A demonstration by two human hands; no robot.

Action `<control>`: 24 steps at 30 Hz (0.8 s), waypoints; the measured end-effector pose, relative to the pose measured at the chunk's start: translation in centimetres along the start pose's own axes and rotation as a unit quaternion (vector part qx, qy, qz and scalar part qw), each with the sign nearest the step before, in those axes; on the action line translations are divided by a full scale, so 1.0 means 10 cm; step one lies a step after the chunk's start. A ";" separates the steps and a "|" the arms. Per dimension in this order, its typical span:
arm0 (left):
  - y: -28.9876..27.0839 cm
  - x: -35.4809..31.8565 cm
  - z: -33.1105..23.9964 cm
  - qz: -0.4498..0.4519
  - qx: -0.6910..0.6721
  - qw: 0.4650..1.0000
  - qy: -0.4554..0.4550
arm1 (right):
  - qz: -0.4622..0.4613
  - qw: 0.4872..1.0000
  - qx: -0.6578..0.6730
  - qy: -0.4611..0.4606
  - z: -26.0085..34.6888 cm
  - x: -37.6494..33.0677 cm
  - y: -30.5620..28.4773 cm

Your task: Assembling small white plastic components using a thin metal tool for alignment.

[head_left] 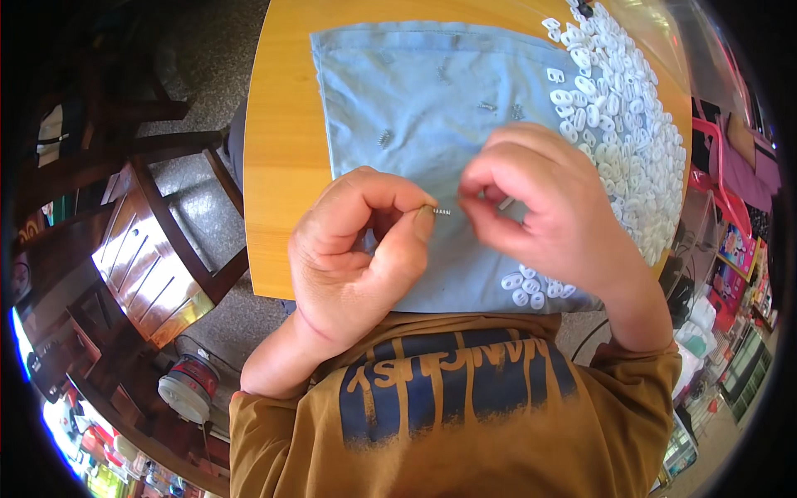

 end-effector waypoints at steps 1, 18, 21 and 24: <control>0.00 0.00 -0.01 0.001 0.000 1.000 0.001 | -0.010 0.999 -0.048 -0.001 -0.04 0.00 -0.01; 0.21 -0.18 -0.43 0.011 0.191 0.944 0.269 | -0.026 0.917 0.312 0.248 -0.13 -0.44 0.13; 0.23 -0.21 -0.46 0.012 0.200 0.935 0.292 | -0.059 0.867 0.392 0.303 -0.20 -0.54 0.22; 0.20 -0.21 -0.38 0.042 0.158 0.965 0.207 | -0.058 0.827 0.461 0.317 -0.18 -0.55 0.25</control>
Point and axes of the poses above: each hand's wrist, its own x-axis towards the middle knuckle, its own y-axis out of the palm, z = x × y, the point moved 10 cm from there along x, towards the middle knuckle, and after that the axes turned 2 degrees about -z, right-handed, at the moved point
